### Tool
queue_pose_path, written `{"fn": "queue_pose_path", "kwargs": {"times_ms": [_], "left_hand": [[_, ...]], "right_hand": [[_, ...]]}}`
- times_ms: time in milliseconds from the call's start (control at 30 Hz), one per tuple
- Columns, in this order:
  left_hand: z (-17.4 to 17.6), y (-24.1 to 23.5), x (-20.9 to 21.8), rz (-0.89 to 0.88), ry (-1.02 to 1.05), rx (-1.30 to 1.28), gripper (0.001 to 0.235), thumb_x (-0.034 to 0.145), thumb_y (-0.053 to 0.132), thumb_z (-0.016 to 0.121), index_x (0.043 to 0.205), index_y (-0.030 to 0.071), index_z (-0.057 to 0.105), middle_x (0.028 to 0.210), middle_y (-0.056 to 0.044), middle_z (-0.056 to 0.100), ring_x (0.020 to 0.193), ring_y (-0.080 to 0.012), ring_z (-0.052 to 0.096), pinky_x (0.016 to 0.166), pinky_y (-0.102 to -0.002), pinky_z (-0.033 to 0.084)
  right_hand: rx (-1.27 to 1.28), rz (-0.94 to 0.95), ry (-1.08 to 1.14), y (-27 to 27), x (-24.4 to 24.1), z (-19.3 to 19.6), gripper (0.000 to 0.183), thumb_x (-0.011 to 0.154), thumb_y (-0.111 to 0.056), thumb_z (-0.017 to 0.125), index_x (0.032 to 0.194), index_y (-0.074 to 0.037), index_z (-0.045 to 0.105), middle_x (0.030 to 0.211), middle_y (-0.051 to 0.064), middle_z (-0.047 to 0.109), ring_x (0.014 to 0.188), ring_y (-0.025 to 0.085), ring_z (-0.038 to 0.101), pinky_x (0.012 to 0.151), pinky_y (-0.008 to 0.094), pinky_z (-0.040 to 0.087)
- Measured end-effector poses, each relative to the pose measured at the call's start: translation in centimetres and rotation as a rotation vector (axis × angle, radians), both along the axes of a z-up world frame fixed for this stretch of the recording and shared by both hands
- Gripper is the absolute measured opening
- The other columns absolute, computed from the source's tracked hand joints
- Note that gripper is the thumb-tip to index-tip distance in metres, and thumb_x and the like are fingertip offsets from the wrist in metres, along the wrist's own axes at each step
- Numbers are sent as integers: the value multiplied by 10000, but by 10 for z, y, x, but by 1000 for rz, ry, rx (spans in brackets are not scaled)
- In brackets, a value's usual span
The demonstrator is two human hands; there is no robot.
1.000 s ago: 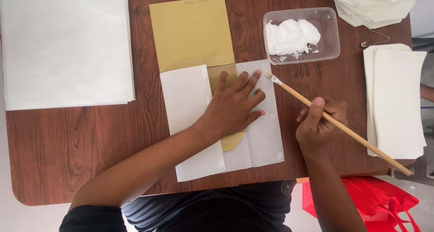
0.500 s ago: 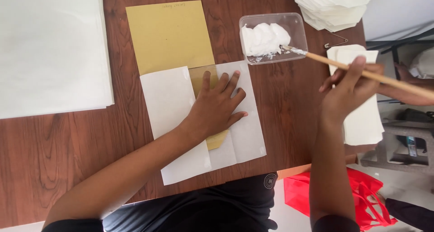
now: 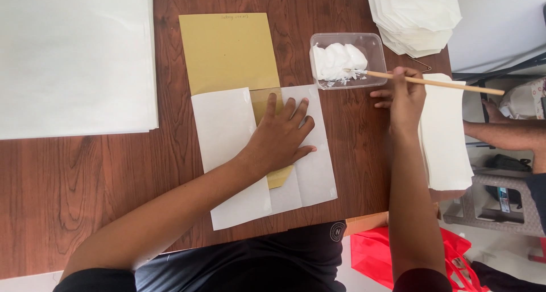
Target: The person places a white sheet of paper over a yellow template on a wooden table. They smooth the paper down with their hands, then use a brush to apply white glue to the edges of the paper. Finally, they fold the glued edges over the template and press them flat.
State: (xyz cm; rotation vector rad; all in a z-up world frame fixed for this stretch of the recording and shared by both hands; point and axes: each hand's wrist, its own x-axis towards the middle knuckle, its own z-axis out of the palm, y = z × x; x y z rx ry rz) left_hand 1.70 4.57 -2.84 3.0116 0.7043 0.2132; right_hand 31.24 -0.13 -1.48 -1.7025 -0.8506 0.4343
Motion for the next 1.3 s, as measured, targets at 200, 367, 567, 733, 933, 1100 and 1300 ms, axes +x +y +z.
{"fn": "queue_pose_path", "kwargs": {"times_ms": [200, 367, 567, 733, 933, 1100, 1300], "left_hand": [[0, -1, -1, 5, -17, -15, 611, 1019, 671, 380, 1322, 180, 584, 1453, -168, 569, 1362, -323, 498, 1125, -686, 197], [3, -1, -2, 2, -13, -17, 629, 1014, 684, 370, 1340, 191, 584, 1450, -160, 571, 1359, -318, 505, 1129, -678, 196], [7, -2, -4, 2, 1, -2, 637, 1018, 691, 340, 1359, 200, 561, 1466, -157, 553, 1369, -316, 495, 1126, -676, 197], [23, 1, -8, -15, -158, -77, 545, 1025, 598, 454, 1325, 172, 611, 1408, -169, 586, 1337, -327, 545, 1085, -656, 282], [77, 33, -54, -14, -653, -8, 322, 870, 243, 695, 1180, 164, 731, 1156, -44, 694, 1102, -239, 641, 960, -509, 421], [88, 51, -116, -58, -538, -72, 113, 917, 109, 700, 1026, 111, 731, 981, -28, 708, 910, -257, 678, 798, -414, 460], [34, 58, -146, -154, -319, -14, 171, 926, 246, 738, 1033, 113, 725, 1122, -60, 712, 1022, -271, 669, 815, -454, 441]], "right_hand": [[-44, 271, -75, -10, 5, -1, 587, 1019, -209, 764, 1429, 4, 400, 1280, 133, 535, 861, 161, 689, 599, 185, 582], [-80, 277, -152, -6, -6, 1, 745, 936, -154, 880, 1464, 42, 392, 1293, 156, 487, 917, 134, 636, 628, 169, 542], [-77, 259, -231, 18, -7, -14, 748, 958, -176, 908, 1456, 72, 408, 1315, 229, 507, 962, 203, 653, 651, 249, 577], [-132, 140, -374, 49, 2, -32, 768, 865, -410, 1009, 1359, -26, 564, 1186, 129, 601, 773, 136, 670, 597, 250, 575], [-436, 150, -297, 18, -8, 16, 551, 954, -521, 857, 1042, 0, 701, 891, 103, 625, 802, 245, 643, 634, 383, 472], [-733, 228, -225, -11, -18, 61, 483, 979, -585, 702, 943, -103, 701, 964, 63, 676, 976, 223, 626, 816, 373, 408], [-833, 189, -236, -85, -81, 92, 418, 1040, -475, 544, 1060, -100, 727, 1046, 52, 730, 955, 220, 636, 853, 396, 442]]}}
